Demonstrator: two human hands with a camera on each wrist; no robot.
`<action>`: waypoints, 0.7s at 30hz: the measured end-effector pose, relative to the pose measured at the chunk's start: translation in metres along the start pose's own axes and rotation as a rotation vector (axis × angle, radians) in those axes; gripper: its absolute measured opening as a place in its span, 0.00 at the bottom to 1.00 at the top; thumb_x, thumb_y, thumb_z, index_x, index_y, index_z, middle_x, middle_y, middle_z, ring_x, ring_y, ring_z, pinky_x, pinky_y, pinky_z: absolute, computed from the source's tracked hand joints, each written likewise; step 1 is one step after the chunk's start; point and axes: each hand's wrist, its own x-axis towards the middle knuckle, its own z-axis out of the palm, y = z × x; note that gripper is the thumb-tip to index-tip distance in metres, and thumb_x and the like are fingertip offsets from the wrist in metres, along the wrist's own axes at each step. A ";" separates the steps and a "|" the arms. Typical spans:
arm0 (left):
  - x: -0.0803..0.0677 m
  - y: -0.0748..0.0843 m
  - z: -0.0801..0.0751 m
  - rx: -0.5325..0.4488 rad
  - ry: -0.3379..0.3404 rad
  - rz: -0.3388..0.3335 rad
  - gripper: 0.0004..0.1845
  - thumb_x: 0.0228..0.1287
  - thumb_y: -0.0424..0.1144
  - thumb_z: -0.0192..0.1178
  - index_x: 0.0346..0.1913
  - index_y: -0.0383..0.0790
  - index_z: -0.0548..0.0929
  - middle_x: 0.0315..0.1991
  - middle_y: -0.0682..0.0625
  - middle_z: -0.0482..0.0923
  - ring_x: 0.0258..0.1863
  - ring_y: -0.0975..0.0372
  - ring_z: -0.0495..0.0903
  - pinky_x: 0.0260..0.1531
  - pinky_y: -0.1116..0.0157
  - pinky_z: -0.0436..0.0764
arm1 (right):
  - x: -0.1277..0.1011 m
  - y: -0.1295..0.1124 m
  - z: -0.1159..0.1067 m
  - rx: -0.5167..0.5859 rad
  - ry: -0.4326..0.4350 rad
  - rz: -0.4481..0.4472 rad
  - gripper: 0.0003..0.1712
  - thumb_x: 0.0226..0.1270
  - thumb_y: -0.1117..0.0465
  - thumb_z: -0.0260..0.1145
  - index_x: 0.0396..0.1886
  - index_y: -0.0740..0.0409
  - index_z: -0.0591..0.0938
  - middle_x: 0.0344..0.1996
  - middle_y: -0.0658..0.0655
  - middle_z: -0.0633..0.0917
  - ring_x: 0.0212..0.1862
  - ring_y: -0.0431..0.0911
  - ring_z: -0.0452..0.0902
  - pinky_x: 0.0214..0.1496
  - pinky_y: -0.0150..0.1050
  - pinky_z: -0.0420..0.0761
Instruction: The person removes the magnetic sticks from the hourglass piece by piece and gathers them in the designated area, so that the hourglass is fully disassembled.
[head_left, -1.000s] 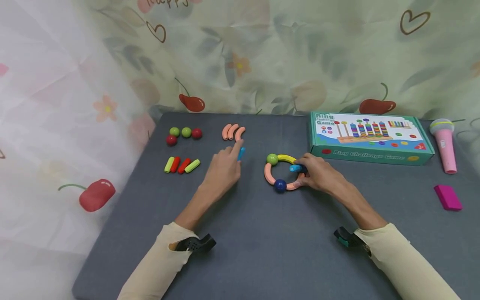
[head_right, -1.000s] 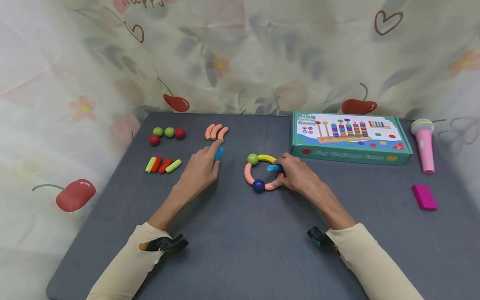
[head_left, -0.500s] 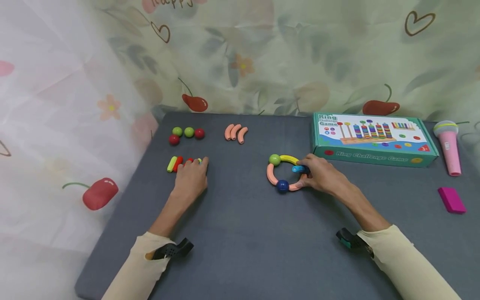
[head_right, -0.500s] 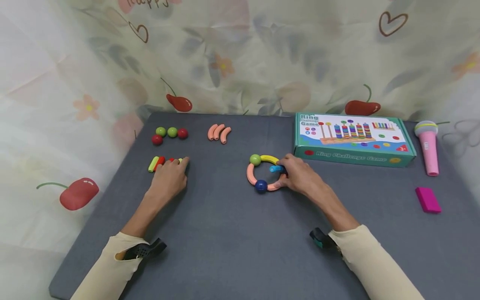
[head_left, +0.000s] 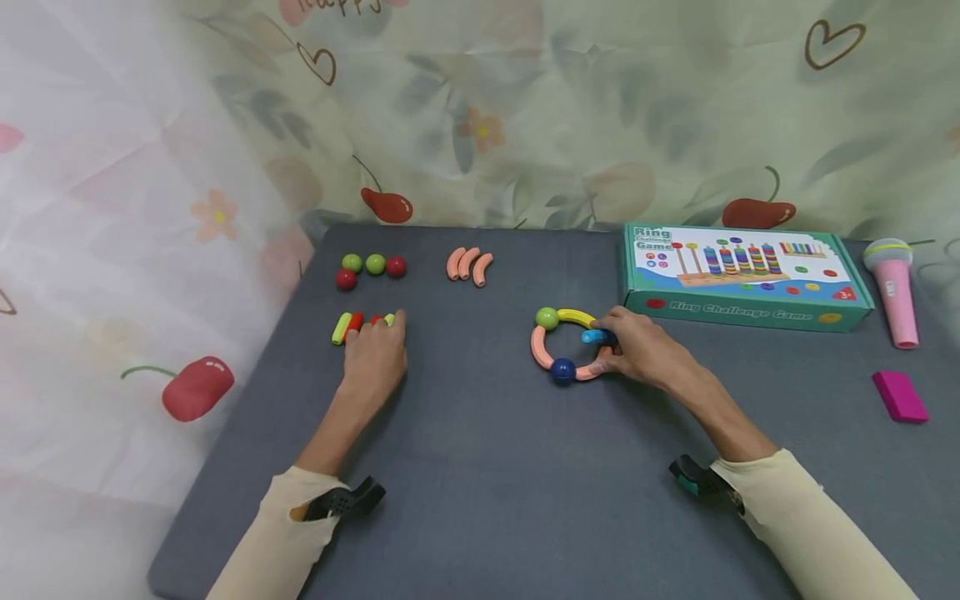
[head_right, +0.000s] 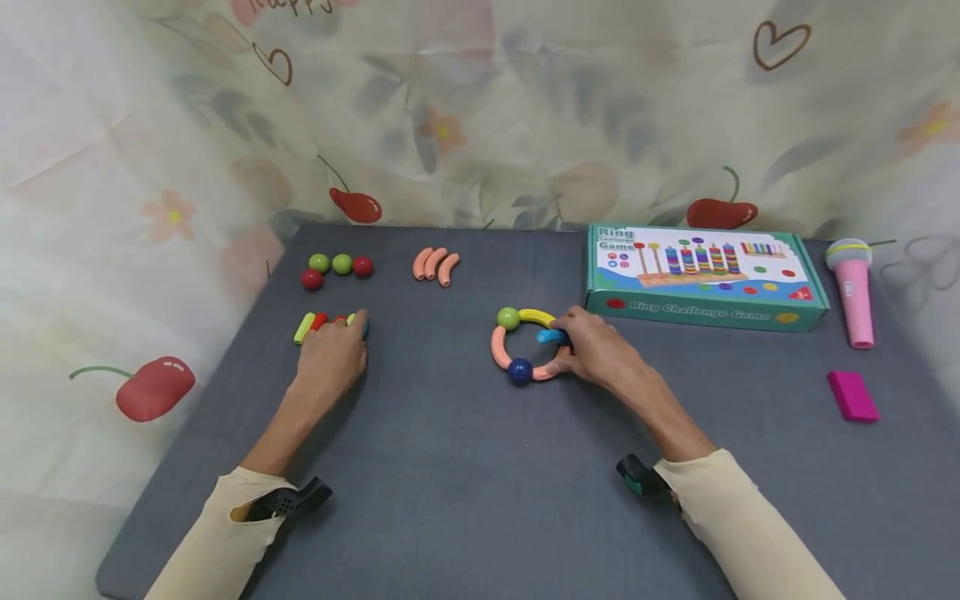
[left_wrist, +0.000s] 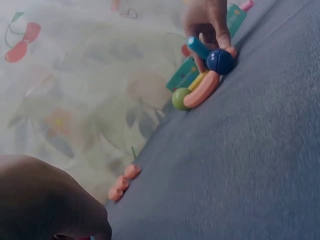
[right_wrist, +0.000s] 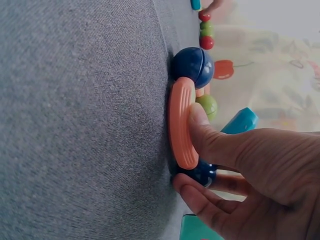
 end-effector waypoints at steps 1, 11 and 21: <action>0.001 0.002 -0.001 0.000 0.008 -0.004 0.13 0.67 0.31 0.62 0.53 0.33 0.80 0.38 0.32 0.86 0.37 0.39 0.86 0.39 0.42 0.82 | 0.000 0.000 0.000 0.001 0.001 -0.002 0.38 0.63 0.54 0.79 0.67 0.70 0.79 0.60 0.71 0.80 0.59 0.63 0.80 0.63 0.62 0.80; 0.016 0.052 -0.021 -0.090 -0.043 0.159 0.17 0.75 0.36 0.60 0.62 0.37 0.82 0.52 0.38 0.86 0.46 0.47 0.87 0.49 0.46 0.86 | 0.005 -0.003 0.002 0.012 0.002 -0.006 0.39 0.63 0.52 0.79 0.67 0.70 0.78 0.61 0.70 0.80 0.59 0.62 0.80 0.63 0.62 0.80; 0.022 0.159 -0.020 -0.402 -0.045 0.522 0.21 0.76 0.42 0.63 0.67 0.42 0.81 0.55 0.47 0.84 0.45 0.61 0.85 0.48 0.65 0.86 | -0.002 0.002 0.001 -0.001 0.054 -0.087 0.34 0.62 0.56 0.79 0.62 0.71 0.82 0.54 0.70 0.82 0.48 0.58 0.82 0.53 0.58 0.83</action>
